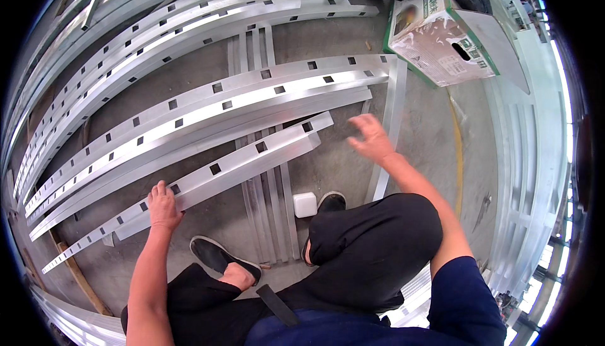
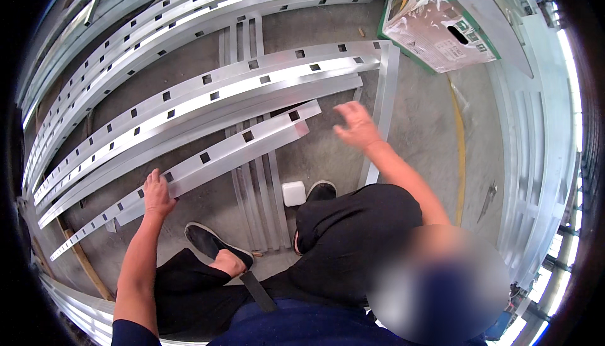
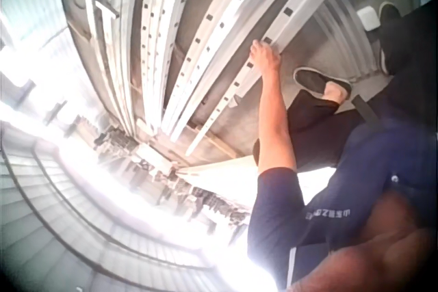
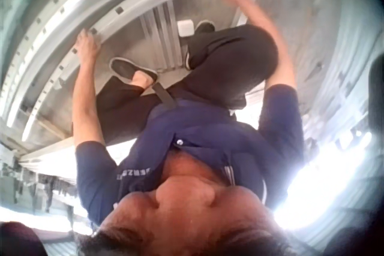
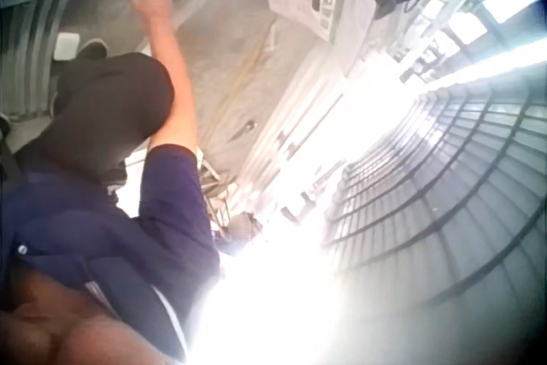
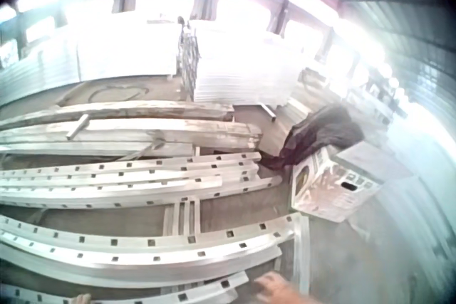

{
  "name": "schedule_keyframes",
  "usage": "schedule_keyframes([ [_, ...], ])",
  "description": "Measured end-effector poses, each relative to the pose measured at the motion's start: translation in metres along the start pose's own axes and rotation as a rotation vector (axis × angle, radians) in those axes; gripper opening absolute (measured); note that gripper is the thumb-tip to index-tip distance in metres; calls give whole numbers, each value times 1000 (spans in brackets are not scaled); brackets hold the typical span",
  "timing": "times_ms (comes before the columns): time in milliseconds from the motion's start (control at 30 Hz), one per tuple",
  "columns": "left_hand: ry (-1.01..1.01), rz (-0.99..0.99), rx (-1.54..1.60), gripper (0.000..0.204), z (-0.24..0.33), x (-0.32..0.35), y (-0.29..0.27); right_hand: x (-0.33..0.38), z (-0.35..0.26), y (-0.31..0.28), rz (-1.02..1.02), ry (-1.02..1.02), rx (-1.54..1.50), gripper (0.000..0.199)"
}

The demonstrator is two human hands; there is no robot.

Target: The person picks up and inspects long metal profiles with square holes, then places them into a pile on the floor. The person moves around the workshop to gather and stack the profiles.

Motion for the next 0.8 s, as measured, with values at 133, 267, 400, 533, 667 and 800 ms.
schedule_keyframes([
  [133,-35,-34,-37,61,2,0,4,-8,-30,20,-244,-72,-86,45],
  [267,-44,-19,-49,56,4,5,7,-11,-39,8,-375,-59,12,44],
  [400,-27,-51,-25,50,15,5,-10,-33,-42,-35,-498,-112,206,43],
  [533,-34,-44,-50,50,11,4,-3,-65,-57,-61,-551,-116,356,43],
  [667,-44,-80,-41,45,9,5,-3,-84,-71,-57,-575,-140,412,44],
  [800,-55,-31,6,44,15,8,-6,-89,-75,-45,-680,-200,426,45],
])
Point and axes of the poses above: each hand's wrist, its own x-axis away from the middle knuckle, its own y-axis out of the palm, z = x × y, the point moved 1 cm from there along -x, towards the middle knuckle, and after that the axes turned 3 degrees about -z, right-handed, at the moved point
